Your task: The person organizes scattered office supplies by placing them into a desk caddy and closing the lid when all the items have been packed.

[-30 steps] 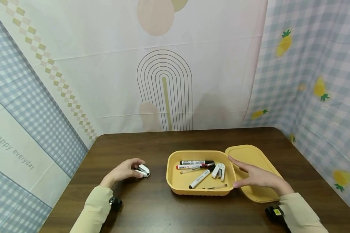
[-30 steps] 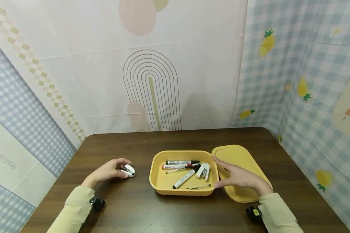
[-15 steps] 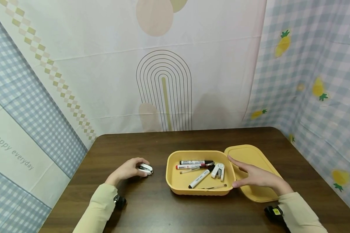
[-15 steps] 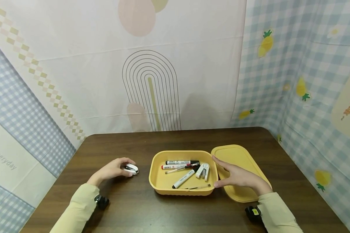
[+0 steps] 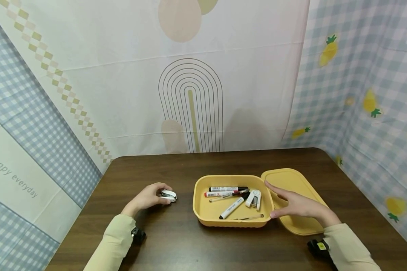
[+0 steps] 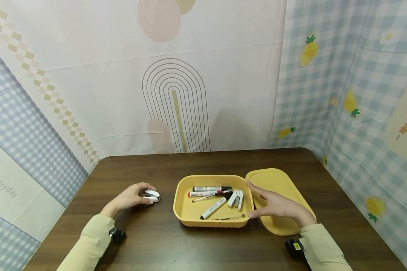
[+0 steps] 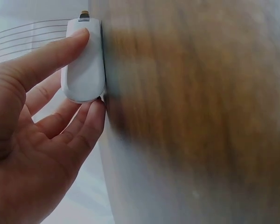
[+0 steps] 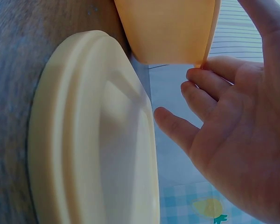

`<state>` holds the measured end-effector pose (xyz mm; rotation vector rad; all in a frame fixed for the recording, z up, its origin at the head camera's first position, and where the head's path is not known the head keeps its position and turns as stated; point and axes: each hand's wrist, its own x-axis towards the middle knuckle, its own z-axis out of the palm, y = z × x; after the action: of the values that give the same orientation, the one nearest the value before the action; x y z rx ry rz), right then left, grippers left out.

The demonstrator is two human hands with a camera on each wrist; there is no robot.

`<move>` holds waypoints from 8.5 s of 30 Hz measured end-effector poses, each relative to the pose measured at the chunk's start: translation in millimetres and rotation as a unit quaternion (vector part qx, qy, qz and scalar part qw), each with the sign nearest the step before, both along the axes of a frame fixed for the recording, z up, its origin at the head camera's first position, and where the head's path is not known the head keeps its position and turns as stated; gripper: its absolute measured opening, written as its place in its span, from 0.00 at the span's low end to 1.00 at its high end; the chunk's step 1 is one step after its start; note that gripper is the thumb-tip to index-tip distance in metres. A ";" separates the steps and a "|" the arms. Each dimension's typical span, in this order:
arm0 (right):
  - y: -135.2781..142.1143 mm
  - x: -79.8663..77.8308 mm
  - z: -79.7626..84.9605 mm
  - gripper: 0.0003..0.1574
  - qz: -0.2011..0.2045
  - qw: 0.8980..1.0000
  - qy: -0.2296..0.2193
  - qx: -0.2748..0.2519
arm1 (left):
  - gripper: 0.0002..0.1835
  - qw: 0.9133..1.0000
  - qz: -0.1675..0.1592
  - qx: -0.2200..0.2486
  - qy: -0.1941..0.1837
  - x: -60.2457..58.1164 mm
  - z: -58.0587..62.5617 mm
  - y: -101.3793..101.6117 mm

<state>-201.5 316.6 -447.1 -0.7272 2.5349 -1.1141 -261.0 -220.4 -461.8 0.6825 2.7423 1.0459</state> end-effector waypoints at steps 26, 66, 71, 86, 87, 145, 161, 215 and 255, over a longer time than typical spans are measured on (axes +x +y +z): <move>0.7 0.5 0.7 0.63 0.000 1.000 -0.002 -0.001 | 0.24 0.999 0.021 0.001 0.032 -14.9 55.5 -25.9; -0.9 1.2 1.4 0.63 0.004 1.000 0.004 0.007 | 0.23 0.995 -0.001 0.017 0.093 -43.2 154.2 36.4; -0.7 0.5 0.4 0.63 0.006 1.000 0.005 0.007 | 0.21 0.995 -0.020 0.021 0.094 -45.5 161.1 55.1; -0.2 0.2 3.2 0.63 0.007 1.000 -0.001 0.004 | 0.21 0.990 -0.072 0.019 0.117 -50.0 192.7 115.3; -0.2 0.1 3.1 0.63 0.008 1.000 -0.001 0.003 | 0.21 0.990 -0.074 0.020 0.120 -49.6 194.6 119.0; -0.6 0.2 0.5 0.63 0.001 1.000 0.002 0.003 | 0.09 0.952 -0.264 -0.135 0.079 -19.8 136.1 220.2; 0.1 -0.5 0.9 0.64 0.003 1.000 -0.007 0.000 | 0.14 0.954 -0.260 -0.149 0.017 -19.2 88.8 218.3; -6.1 0.9 2.9 0.65 -0.006 1.000 0.019 0.023 | 0.20 0.998 -0.030 0.054 -0.004 -24.2 24.7 89.1; 22.7 -0.6 17.5 0.52 -0.164 0.978 0.118 0.043 | 0.15 0.993 -0.005 0.117 -0.021 -14.4 13.6 88.6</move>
<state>-202.1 339.4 -429.6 -0.4505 2.9655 -1.0596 -275.4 -131.8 -448.2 0.6946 2.6030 1.3767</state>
